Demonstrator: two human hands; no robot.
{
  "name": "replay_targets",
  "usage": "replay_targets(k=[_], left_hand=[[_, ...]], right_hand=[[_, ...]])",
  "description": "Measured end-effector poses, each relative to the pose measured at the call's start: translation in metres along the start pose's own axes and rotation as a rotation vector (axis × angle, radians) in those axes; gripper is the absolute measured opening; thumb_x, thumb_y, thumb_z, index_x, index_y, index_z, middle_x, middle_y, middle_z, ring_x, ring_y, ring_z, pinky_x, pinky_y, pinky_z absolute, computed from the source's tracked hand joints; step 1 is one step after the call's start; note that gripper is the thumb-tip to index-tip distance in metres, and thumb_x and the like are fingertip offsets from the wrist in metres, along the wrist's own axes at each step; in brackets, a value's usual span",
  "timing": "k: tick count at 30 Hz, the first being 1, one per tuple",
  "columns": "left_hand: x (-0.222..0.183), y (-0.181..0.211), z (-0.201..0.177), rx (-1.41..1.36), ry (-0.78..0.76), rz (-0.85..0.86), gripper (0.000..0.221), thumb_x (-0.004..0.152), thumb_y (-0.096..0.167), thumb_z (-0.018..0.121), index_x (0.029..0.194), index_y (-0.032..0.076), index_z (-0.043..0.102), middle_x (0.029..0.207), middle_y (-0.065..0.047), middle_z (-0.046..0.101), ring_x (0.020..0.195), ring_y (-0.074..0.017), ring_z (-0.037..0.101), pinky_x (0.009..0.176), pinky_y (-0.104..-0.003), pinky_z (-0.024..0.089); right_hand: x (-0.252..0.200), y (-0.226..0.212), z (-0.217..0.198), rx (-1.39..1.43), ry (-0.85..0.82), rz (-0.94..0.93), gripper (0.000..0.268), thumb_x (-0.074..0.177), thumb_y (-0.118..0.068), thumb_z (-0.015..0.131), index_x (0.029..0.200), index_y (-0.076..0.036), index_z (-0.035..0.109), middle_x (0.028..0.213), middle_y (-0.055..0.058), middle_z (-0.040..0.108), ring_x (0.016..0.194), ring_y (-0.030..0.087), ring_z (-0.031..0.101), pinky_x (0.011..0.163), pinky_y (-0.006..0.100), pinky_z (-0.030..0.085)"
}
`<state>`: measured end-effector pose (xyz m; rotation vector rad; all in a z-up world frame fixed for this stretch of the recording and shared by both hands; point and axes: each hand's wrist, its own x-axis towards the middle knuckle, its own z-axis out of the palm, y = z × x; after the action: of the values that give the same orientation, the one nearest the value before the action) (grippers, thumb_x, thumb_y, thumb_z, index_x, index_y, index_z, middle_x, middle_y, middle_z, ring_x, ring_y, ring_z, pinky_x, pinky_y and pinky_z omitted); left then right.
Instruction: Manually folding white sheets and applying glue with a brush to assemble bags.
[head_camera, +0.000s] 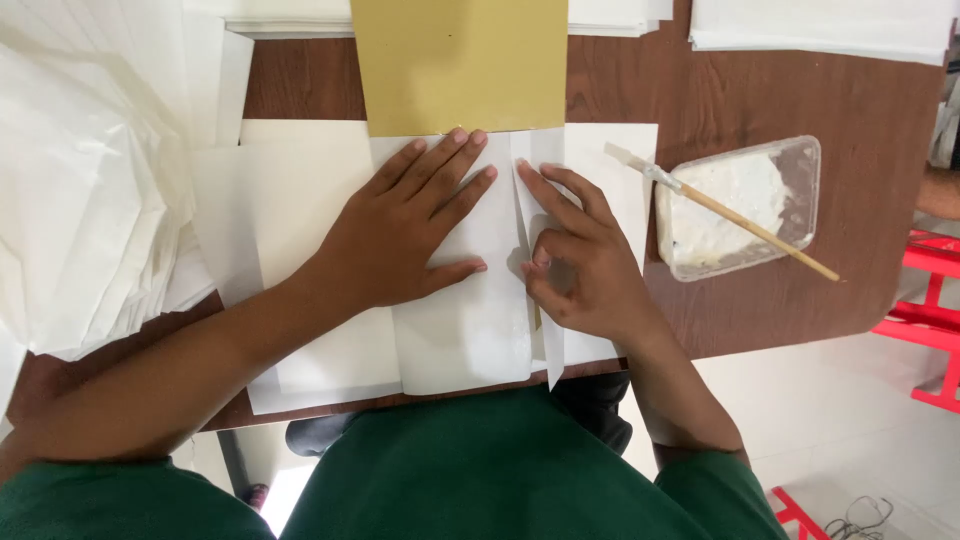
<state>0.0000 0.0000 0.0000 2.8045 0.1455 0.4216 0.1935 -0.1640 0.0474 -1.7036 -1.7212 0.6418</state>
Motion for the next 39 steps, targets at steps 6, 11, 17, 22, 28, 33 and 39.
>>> replay_targets(k=[6,11,17,22,28,33,39], left_hand=[[0.001,0.000,-0.002,-0.020,-0.016,-0.011,0.076,0.106,0.059,0.056,0.156,0.002,0.046,0.164,-0.022,0.037,0.154,-0.0346,0.034,0.127,-0.047,0.028],[0.001,-0.001,0.000,-0.010,-0.032,-0.013,0.077,0.106,0.060,0.055,0.157,0.003,0.046,0.164,-0.022,0.037,0.154,-0.0350,0.034,0.127,-0.046,0.027],[0.001,-0.001,0.000,0.000,-0.038,-0.003,0.078,0.108,0.061,0.052,0.157,0.002,0.045,0.164,-0.023,0.037,0.154,-0.0356,0.034,0.127,-0.046,0.026],[0.000,0.000,0.000,-0.003,-0.032,-0.003,0.077,0.107,0.060,0.056,0.157,0.002,0.047,0.165,-0.022,0.036,0.154,-0.0351,0.033,0.127,-0.047,0.027],[-0.002,0.000,-0.001,-0.028,-0.034,0.030,0.077,0.111,0.060,0.046,0.158,-0.002,0.046,0.164,-0.025,0.034,0.154,-0.0381,0.033,0.127,-0.048,0.023],[-0.002,0.000,-0.001,-0.046,-0.078,0.033,0.080,0.112,0.060,0.054,0.161,-0.003,0.044,0.166,-0.026,0.031,0.154,-0.0398,0.029,0.126,-0.052,0.024],[-0.001,0.004,-0.009,0.005,-0.094,0.049,0.103,0.102,0.077,0.065,0.160,-0.007,0.049,0.165,-0.028,0.035,0.154,-0.0395,0.029,0.125,-0.051,0.023]], right_hand=[[0.004,0.000,0.000,0.012,-0.016,0.010,0.024,0.089,-0.005,0.066,0.071,-0.009,0.052,0.160,0.013,0.042,0.149,0.040,0.041,0.120,0.051,0.042],[0.004,0.002,0.002,0.016,-0.037,0.021,0.026,0.090,-0.005,0.066,0.071,-0.010,0.048,0.161,0.015,0.041,0.150,0.039,0.039,0.119,0.053,0.038],[0.001,0.002,0.003,0.005,-0.045,0.044,0.027,0.090,-0.006,0.064,0.072,-0.011,0.046,0.163,0.013,0.040,0.153,0.037,0.038,0.116,0.055,0.036],[0.000,0.002,0.007,-0.027,-0.001,0.031,0.025,0.084,-0.006,0.063,0.070,-0.012,0.043,0.161,0.012,0.043,0.151,0.037,0.042,0.112,0.053,0.039],[-0.002,-0.006,0.000,0.037,0.044,-0.013,0.027,0.094,-0.009,0.064,0.076,-0.010,0.045,0.155,0.021,0.048,0.146,0.043,0.046,0.116,0.053,0.041],[-0.032,-0.022,-0.011,0.125,0.179,0.012,0.019,0.103,-0.023,0.059,0.094,-0.007,0.054,0.149,0.022,0.055,0.139,0.040,0.055,0.104,0.048,0.050],[-0.100,-0.002,0.012,-0.020,0.314,-0.182,0.059,0.080,-0.059,0.076,0.102,-0.006,0.062,0.119,0.020,0.066,0.107,0.036,0.065,0.091,0.048,0.053]])
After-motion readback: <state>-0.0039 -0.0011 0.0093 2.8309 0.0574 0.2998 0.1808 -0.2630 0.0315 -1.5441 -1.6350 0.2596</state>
